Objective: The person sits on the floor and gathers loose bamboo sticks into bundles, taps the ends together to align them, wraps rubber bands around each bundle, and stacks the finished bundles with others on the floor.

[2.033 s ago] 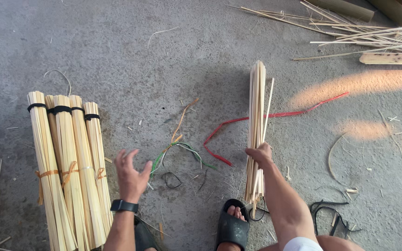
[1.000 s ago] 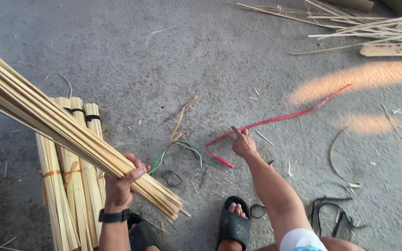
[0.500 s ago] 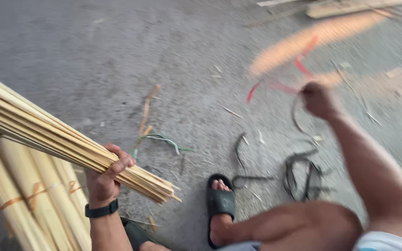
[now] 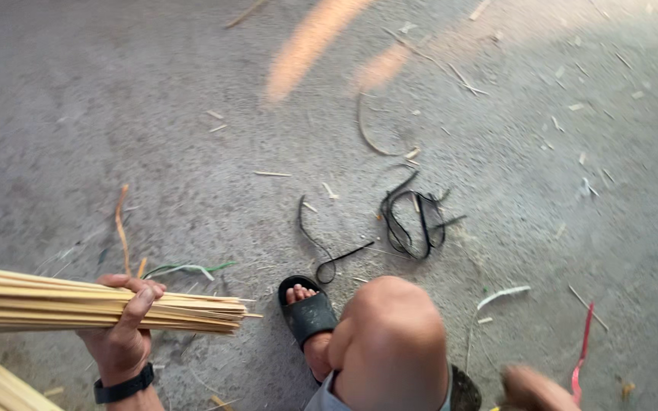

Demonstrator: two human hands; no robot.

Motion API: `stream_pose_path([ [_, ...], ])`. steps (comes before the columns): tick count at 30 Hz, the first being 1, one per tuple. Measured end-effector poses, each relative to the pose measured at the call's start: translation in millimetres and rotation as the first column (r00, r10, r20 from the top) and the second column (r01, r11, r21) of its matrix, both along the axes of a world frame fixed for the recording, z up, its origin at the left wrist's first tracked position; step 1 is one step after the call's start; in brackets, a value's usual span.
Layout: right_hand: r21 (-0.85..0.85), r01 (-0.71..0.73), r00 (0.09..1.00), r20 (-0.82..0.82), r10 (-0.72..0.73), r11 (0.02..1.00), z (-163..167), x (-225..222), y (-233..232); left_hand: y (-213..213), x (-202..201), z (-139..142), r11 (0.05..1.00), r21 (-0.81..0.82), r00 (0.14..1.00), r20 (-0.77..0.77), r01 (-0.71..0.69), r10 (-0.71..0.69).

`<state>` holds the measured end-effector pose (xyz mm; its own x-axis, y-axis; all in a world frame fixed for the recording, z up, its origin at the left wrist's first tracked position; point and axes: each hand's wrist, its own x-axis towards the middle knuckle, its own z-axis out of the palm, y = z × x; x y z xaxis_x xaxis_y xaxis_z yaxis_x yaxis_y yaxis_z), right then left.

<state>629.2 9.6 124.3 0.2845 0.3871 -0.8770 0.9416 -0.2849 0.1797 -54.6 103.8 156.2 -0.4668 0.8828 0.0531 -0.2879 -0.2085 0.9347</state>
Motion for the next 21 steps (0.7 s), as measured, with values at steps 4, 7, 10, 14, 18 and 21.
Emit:
stream_pose_path([
  [4, 0.510, -0.085, 0.908, -0.313, 0.277, 0.856, 41, -106, 140, 33, 30, 2, 0.974, -0.112, 0.932, -0.287, 0.199, -0.223],
  [7, 0.776, 0.170, 0.459, -0.608, 0.648, 0.608, 105, -212, 255, 70, 57, 16, 0.822, -0.312, 0.750, -0.345, 0.476, -0.565],
  [10, 0.548, 0.298, -0.268, -0.738, 0.620, 0.781, 166, -323, 323, 118, 84, 30, 0.737, -0.236, 0.520, -0.576, 0.633, -0.631],
  [14, 0.285, 0.359, -0.392, -0.818, 0.420, 0.889, 204, -421, 339, 153, 102, 38, 0.831, -0.256, 0.648, -0.529, 0.494, -0.548],
  [18, 0.680, 0.487, -0.231, -0.505, 0.832, 0.548, 192, -466, 355, 173, 88, 24, 0.979, -0.010, 0.876, -0.445, 0.201, -0.185],
  [21, 0.850, 0.521, -0.139, 0.180, 0.974, -0.082, 167, -488, 368, 188, 60, 3, 0.969, -0.138, 0.797, -0.550, 0.207, -0.249],
])
